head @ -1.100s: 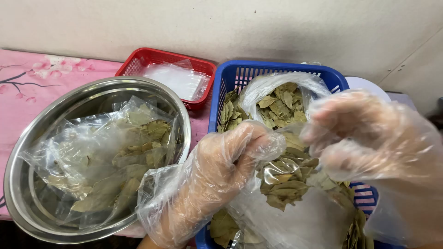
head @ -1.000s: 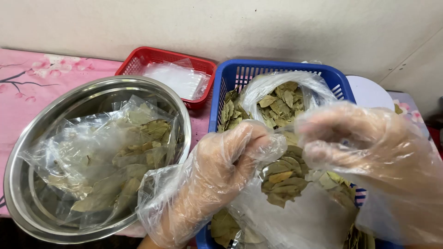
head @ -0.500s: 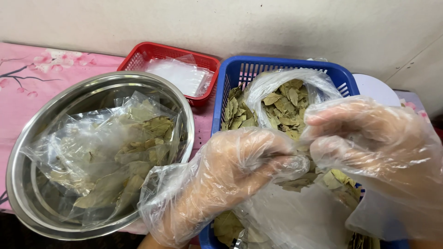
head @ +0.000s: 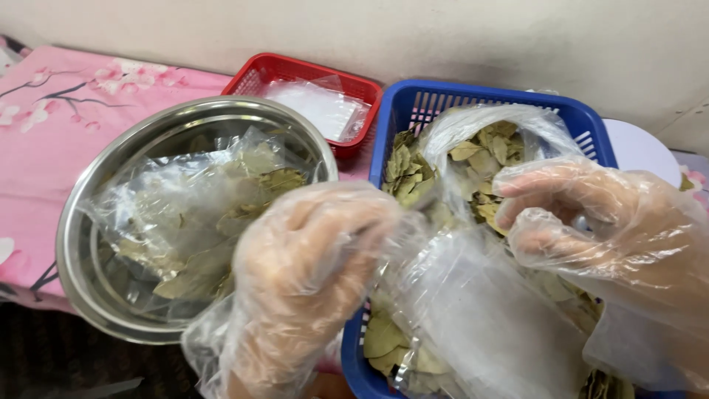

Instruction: The person picks up dried bay leaves from a large plastic bag inside a blue basket and places them into smaller clear plastic bags, eventually putting the filled bags into a metal bowl.

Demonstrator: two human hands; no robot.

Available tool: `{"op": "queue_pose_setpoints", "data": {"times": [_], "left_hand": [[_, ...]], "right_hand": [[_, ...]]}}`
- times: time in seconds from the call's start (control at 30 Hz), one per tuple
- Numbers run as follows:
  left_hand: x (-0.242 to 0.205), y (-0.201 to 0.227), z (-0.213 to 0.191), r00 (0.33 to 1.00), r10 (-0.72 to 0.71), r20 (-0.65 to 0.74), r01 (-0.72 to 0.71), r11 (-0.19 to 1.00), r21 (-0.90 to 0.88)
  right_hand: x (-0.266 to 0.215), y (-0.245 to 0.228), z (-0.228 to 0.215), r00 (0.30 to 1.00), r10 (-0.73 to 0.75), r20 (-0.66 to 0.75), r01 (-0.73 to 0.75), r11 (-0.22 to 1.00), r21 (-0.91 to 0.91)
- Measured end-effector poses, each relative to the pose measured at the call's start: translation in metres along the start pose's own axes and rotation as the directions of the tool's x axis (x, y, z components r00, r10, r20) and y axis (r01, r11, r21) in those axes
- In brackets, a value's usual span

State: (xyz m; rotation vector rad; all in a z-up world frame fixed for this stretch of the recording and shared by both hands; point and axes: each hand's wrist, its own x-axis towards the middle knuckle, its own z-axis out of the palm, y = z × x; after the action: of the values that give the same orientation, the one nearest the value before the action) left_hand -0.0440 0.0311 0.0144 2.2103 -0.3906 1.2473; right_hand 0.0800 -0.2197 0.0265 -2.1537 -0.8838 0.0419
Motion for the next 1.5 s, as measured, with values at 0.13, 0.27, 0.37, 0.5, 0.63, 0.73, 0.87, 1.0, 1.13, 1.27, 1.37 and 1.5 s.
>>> {"op": "queue_pose_setpoints", "data": {"times": [0.13, 0.27, 0.37, 0.5, 0.63, 0.73, 0.87, 1.0, 1.13, 1.27, 1.37, 1.5], "left_hand": [[-0.017, -0.012, -0.025, 1.0, 0.011, -0.011, -0.009, 0.979, 0.203], [-0.029, -0.02, -0.033, 0.999, 0.043, -0.016, -0.031, 0.879, 0.476], [-0.032, -0.019, -0.035, 0.999, 0.016, -0.042, 0.009, 0.839, 0.545], [-0.043, -0.015, -0.038, 0.995, -0.041, -0.09, 0.09, 0.748, 0.658], [-0.053, -0.012, -0.042, 0.99, -0.073, -0.121, 0.138, 0.673, 0.727], [-0.06, -0.011, -0.041, 0.985, -0.092, -0.149, 0.174, 0.605, 0.777], [-0.075, -0.012, -0.043, 0.979, -0.188, -0.082, 0.183, 0.618, 0.764], [-0.087, -0.019, -0.05, 0.929, -0.362, -0.075, 0.308, 0.646, 0.698], [-0.085, -0.021, -0.062, 0.817, -0.574, -0.057, 0.499, 0.654, 0.568], [-0.088, -0.022, -0.06, 0.881, -0.47, -0.062, 0.426, 0.729, 0.536], [-0.09, -0.021, -0.061, 0.881, -0.47, -0.048, 0.426, 0.746, 0.512], [-0.093, -0.021, -0.061, 0.92, -0.39, -0.027, 0.343, 0.774, 0.533]], "right_hand": [[0.005, 0.014, -0.001, 0.998, -0.057, 0.03, 0.059, 0.993, -0.1], [0.011, 0.052, -0.007, 0.971, -0.145, 0.189, 0.165, 0.982, -0.091], [0.027, 0.079, -0.003, 0.881, -0.293, 0.371, 0.069, 0.856, 0.513], [0.024, 0.07, -0.001, 0.87, -0.448, 0.205, 0.417, 0.892, 0.176], [0.011, 0.047, 0.004, 0.938, -0.316, 0.14, 0.317, 0.948, 0.017], [0.003, 0.032, 0.008, 0.968, -0.25, 0.032, 0.251, 0.967, -0.031], [0.003, 0.038, 0.008, 0.977, -0.204, 0.062, 0.205, 0.979, -0.005], [0.002, 0.034, 0.01, 0.974, -0.222, 0.045, 0.222, 0.975, 0.008], [0.003, 0.046, 0.01, 0.974, -0.202, 0.106, 0.198, 0.979, 0.046], [0.001, 0.036, 0.011, 0.968, -0.241, 0.07, 0.243, 0.97, -0.028], [0.002, 0.045, 0.008, 0.97, -0.225, 0.091, 0.23, 0.972, -0.05], [0.013, 0.086, -0.001, 0.934, -0.262, 0.242, 0.279, 0.96, -0.037]]}}
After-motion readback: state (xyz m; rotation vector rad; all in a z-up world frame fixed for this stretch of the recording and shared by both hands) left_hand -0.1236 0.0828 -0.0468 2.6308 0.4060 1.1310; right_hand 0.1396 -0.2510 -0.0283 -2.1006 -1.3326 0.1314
